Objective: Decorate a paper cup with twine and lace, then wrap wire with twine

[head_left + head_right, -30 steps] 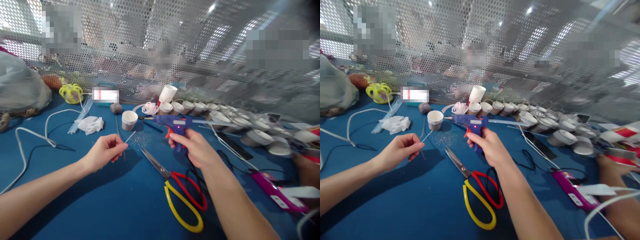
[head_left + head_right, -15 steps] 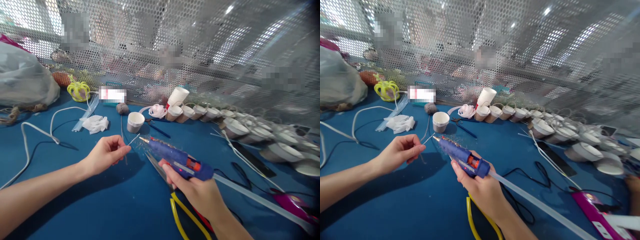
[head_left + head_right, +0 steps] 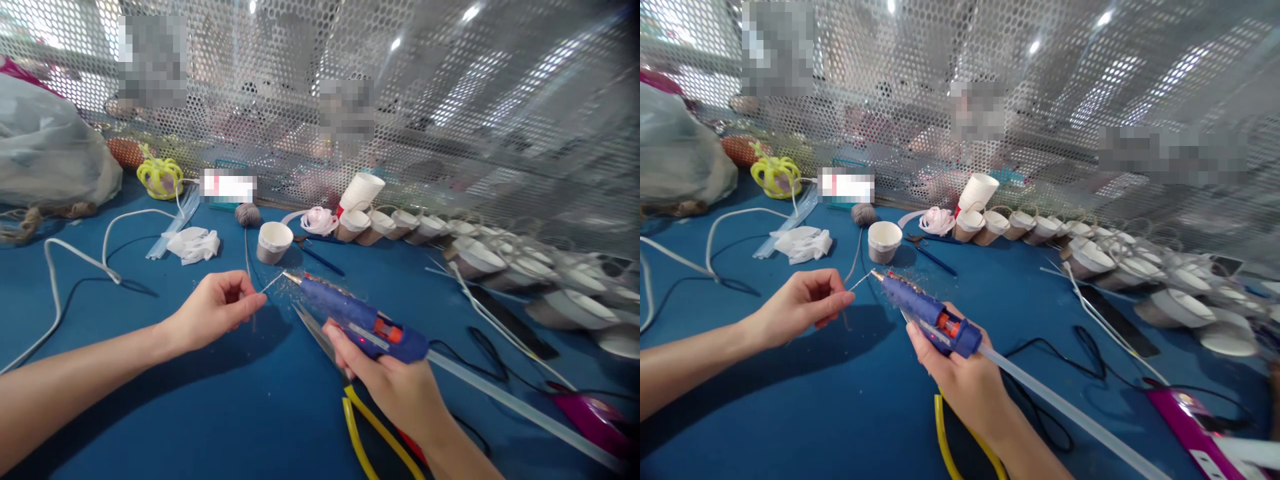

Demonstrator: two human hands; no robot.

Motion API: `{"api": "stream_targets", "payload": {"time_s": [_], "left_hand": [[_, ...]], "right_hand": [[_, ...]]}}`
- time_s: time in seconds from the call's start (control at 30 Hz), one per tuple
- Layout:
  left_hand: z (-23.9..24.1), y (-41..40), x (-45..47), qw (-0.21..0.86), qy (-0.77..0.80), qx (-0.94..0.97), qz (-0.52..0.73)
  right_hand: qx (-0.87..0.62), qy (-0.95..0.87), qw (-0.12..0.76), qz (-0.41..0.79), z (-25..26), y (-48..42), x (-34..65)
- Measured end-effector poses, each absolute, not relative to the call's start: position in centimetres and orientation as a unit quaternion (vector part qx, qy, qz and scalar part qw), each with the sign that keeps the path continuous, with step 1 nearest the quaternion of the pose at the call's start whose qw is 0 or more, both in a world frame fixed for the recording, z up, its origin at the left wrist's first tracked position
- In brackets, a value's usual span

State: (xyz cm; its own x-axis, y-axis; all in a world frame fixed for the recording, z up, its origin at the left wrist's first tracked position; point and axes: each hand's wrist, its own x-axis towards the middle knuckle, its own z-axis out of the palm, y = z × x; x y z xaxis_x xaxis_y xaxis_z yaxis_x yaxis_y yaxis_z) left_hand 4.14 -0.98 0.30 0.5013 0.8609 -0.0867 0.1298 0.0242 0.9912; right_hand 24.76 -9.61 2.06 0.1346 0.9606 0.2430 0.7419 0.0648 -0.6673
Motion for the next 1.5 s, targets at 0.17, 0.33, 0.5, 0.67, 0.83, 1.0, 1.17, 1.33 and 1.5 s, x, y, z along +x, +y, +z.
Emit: {"api": "stream_targets", "payload": {"time_s": [0.17, 0.33, 0.5, 0.67, 0.83, 1.0, 1.17, 1.33, 1.5], "left_hand": [[0.5, -0.3, 4.0, 0.644, 0.390, 0.545, 0.368], [0.7, -0.7, 4.3, 0.675, 0.335, 0.499, 0.428], [0.1, -1.9, 4.4, 0.557, 0.244, 0.608, 0.510], [-0.5, -2.3, 4.0, 0.381, 0.172, 0.761, 0.497], [-0.9, -2.4, 4.0, 0.300, 0.113, 0.828, 0.460], [-1.2, -2.3, 3.9, 0.267, 0.066, 0.854, 0.441], [-1.5, -2.5, 3.9, 0.258, 0.046, 0.871, 0.415], [-1.6, -1.9, 4.0, 0.180, 0.118, 0.884, 0.414], [-0.7, 1.0, 2.7, 0.048, 0.341, 0.886, 0.310]], "right_hand": [[-0.653, -0.590, 0.397, 0.262, 2.4, -9.7, 24.3], [-0.586, -0.479, 0.498, 0.424, 2.0, -8.9, 23.9], [-0.515, -0.340, 0.531, 0.580, 0.8, -8.1, 23.2], [-0.487, -0.268, 0.567, 0.607, 0.8, -7.8, 22.6], [-0.494, -0.252, 0.582, 0.595, 0.7, -7.3, 22.5], [-0.509, -0.254, 0.582, 0.581, 0.2, -6.7, 22.6], [-0.523, -0.253, 0.583, 0.568, 0.1, -6.4, 22.6], [-0.521, -0.274, 0.612, 0.528, 0.5, -6.3, 23.3], [-0.530, -0.339, 0.648, 0.430, 1.7, -6.5, 24.6]]}}
